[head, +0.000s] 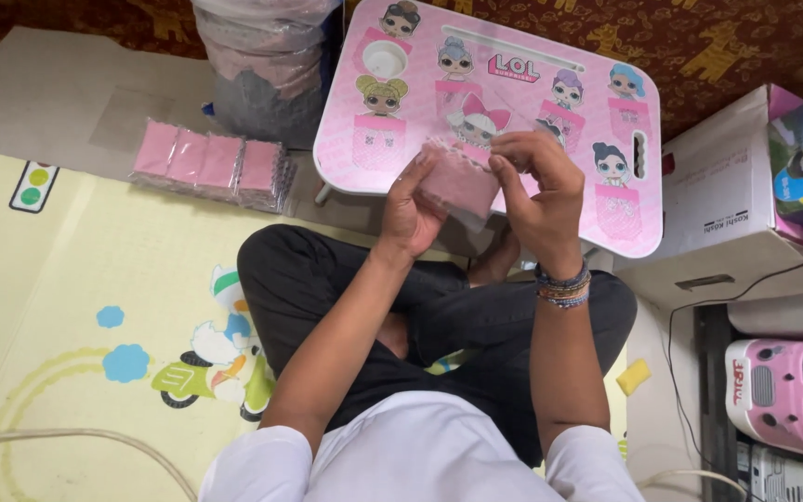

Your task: The person sits on the floor and repeatedly cleans small pink fabric pieces using a lint roller. They roll the sticky roller over the fabric surface, then fold the fabric and repeat the process. The cleaned pieces are placed into clear plastic bags.

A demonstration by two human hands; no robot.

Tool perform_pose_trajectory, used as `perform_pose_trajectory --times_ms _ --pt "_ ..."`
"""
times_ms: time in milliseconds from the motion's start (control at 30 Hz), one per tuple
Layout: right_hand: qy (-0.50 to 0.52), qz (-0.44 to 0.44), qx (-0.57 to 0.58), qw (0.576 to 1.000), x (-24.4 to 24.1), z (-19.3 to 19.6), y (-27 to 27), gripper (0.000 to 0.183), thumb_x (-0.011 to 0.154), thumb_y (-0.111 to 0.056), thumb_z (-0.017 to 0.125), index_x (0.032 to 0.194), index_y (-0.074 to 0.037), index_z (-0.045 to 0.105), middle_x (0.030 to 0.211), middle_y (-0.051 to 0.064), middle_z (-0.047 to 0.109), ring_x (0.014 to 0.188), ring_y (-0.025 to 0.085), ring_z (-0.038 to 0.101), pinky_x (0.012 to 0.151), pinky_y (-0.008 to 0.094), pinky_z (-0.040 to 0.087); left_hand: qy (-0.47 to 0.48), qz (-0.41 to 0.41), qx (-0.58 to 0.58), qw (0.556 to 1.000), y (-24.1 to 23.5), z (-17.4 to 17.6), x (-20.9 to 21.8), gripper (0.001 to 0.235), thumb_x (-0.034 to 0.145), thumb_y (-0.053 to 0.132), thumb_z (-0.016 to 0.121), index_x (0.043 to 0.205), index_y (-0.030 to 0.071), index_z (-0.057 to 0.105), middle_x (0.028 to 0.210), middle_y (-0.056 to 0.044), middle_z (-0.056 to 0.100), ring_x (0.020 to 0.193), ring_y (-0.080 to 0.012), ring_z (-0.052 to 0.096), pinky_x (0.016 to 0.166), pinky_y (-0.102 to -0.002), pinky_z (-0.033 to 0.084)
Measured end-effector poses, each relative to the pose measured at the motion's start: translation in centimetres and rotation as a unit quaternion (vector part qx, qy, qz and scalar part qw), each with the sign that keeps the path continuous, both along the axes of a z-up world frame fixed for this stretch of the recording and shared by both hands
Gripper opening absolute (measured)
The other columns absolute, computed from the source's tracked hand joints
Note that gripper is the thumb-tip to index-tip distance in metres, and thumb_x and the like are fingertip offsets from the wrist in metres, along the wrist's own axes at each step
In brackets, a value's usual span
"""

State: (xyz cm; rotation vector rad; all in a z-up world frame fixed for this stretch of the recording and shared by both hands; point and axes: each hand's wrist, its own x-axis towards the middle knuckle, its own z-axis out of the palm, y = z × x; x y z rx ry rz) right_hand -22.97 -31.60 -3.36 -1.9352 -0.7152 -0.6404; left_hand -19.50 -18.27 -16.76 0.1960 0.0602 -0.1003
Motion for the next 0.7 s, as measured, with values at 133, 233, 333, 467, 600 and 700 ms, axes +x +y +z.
perform_pose_trajectory --times_ms 133,233,333,467,600,700 --pt "0.025 0.057 0.055 0.997 -1.6 -0.5 0.3 0.077 0.103 0.004 0.076 0.159 -0.010 0.025 0.141 0.024 0.060 0.101 0.025 0.073 0.097 0.033 0.063 -0.089 0.003 0.037 0.995 1.3 1.6 -1.3 0.025 0.096 0.016 0.075 0.118 0.005 0.069 0.115 -0.013 0.073 0.105 -0.0239 0.068 0.090 -0.037 0.056" --pt "0.070 0.026 0.081 0.994 -2.5 -0.4 1.0 0.070 0.098 0.004 0.079 0.148 -0.007 0.032 0.130 0.022 0.061 0.100 0.025 0.073 0.091 0.032 0.062 -0.082 0.034 0.038 0.995 1.3 2.0 -1.8 0.024 0.095 0.014 0.077 0.116 0.004 0.070 0.117 -0.016 0.073 0.107 -0.0266 0.069 0.089 -0.040 0.058" --pt "0.070 -0.022 0.119 0.990 -2.1 -1.1 0.6 0.009 0.098 0.000 0.080 0.103 0.006 0.074 0.089 0.015 0.072 0.077 0.015 0.069 0.062 0.026 0.056 -0.044 0.063 0.049 0.996 0.7 2.3 -2.3 0.019 0.095 0.010 0.076 0.113 0.006 0.072 0.105 -0.018 0.077 0.098 -0.0309 0.077 0.087 -0.044 0.065" --pt "0.047 -0.028 0.135 0.989 -3.1 -0.1 0.3 0.010 0.098 0.000 0.082 0.101 0.007 0.075 0.084 0.016 0.070 0.074 0.014 0.064 0.061 0.027 0.053 -0.041 0.040 0.113 0.992 1.5 2.3 -2.9 0.017 0.093 0.015 0.078 0.107 0.008 0.073 0.094 -0.014 0.078 0.084 -0.0275 0.078 0.071 -0.037 0.067" --pt "0.078 -0.016 0.148 0.986 -4.2 0.0 -0.3 0.014 0.099 -0.005 0.082 0.100 0.006 0.075 0.084 0.015 0.069 0.080 0.010 0.061 0.065 0.025 0.051 -0.054 0.076 0.163 0.982 1.4 4.2 -3.9 0.018 0.093 0.015 0.079 0.108 0.007 0.074 0.089 -0.014 0.078 0.078 -0.0257 0.078 0.066 -0.036 0.067" --pt "0.081 -0.010 0.143 0.986 -4.5 -1.1 -1.1 0.015 0.099 -0.003 0.082 0.089 0.005 0.075 0.080 0.015 0.069 0.076 0.009 0.057 0.061 0.023 0.046 -0.067 0.090 0.178 0.978 1.5 6.5 -5.6 0.023 0.092 0.015 0.081 0.112 0.006 0.074 0.088 -0.014 0.078 0.076 -0.0247 0.078 0.065 -0.036 0.067"
